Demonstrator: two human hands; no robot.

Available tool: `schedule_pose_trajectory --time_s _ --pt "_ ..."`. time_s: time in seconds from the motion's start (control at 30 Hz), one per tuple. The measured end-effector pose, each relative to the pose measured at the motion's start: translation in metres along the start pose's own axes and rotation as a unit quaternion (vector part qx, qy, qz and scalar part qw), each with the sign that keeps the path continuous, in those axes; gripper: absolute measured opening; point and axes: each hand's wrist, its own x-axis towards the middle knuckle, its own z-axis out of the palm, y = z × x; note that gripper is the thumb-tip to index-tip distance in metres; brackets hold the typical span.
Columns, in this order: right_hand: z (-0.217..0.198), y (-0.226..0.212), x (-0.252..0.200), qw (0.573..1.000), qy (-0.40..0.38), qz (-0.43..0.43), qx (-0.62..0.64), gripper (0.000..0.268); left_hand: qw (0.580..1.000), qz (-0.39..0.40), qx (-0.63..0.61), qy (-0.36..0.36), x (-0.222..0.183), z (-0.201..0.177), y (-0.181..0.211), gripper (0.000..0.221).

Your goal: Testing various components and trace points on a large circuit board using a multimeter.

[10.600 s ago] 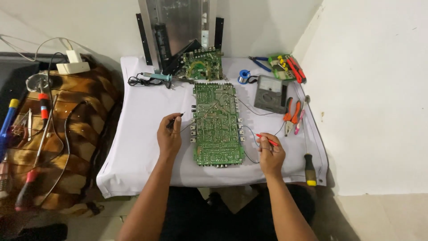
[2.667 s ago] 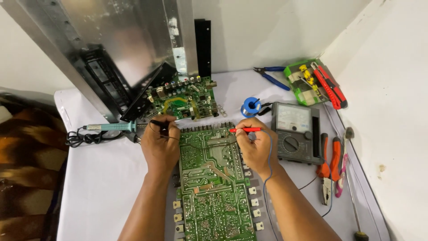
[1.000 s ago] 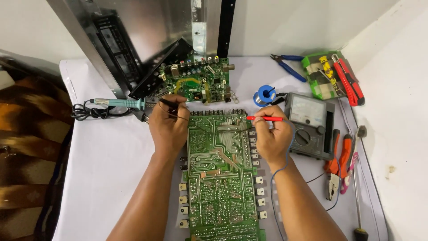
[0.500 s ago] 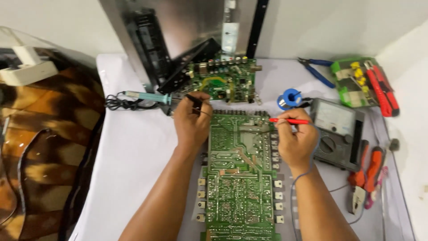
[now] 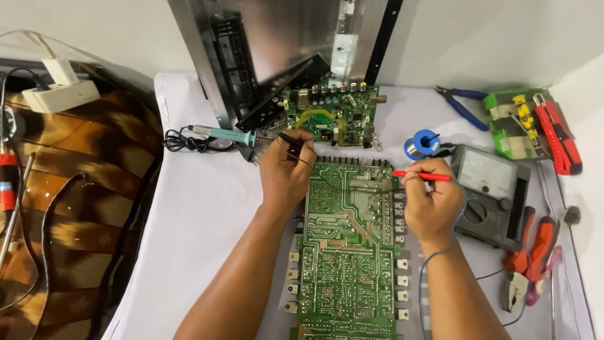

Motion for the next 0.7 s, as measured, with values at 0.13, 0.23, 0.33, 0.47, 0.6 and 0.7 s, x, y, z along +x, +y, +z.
schedule_pose_trajectory --time_s 0.13,0.23,0.33,0.47,0.6,0.7 --pt "-0.0002 -0.0001 0.0010 1.000 0.001 -0.011 0.011 0.004 1.000 0.009 0.012 -0.004 0.0003 -0.0001 0.0018 0.008" --pt "0.0003 0.0018 0.0000 1.000 0.004 -0.017 0.022 0.004 0.999 0.014 0.027 -0.009 -0.0006 0.0005 0.0018 0.009" --pt "0.0007 0.0016 -0.0013 1.000 0.004 -0.007 0.028 0.004 0.998 0.046 0.038 -0.016 -0.0010 0.0004 0.0020 0.011" --pt "-0.0006 -0.0015 0.0012 0.999 0.004 -0.016 0.029 0.004 0.998 0.048 0.037 -0.011 -0.0024 0.0010 0.0045 0.011" --pt "0.0004 -0.0030 0.0019 0.999 0.005 -0.019 0.037 0.005 0.999 0.040 0.033 -0.017 -0.0033 0.0016 0.0007 0.012" --pt "0.0002 -0.0002 0.0012 0.999 0.005 -0.013 0.036 0.005 0.998 0.045 0.035 -0.026 -0.0041 0.0011 -0.0025 0.015"
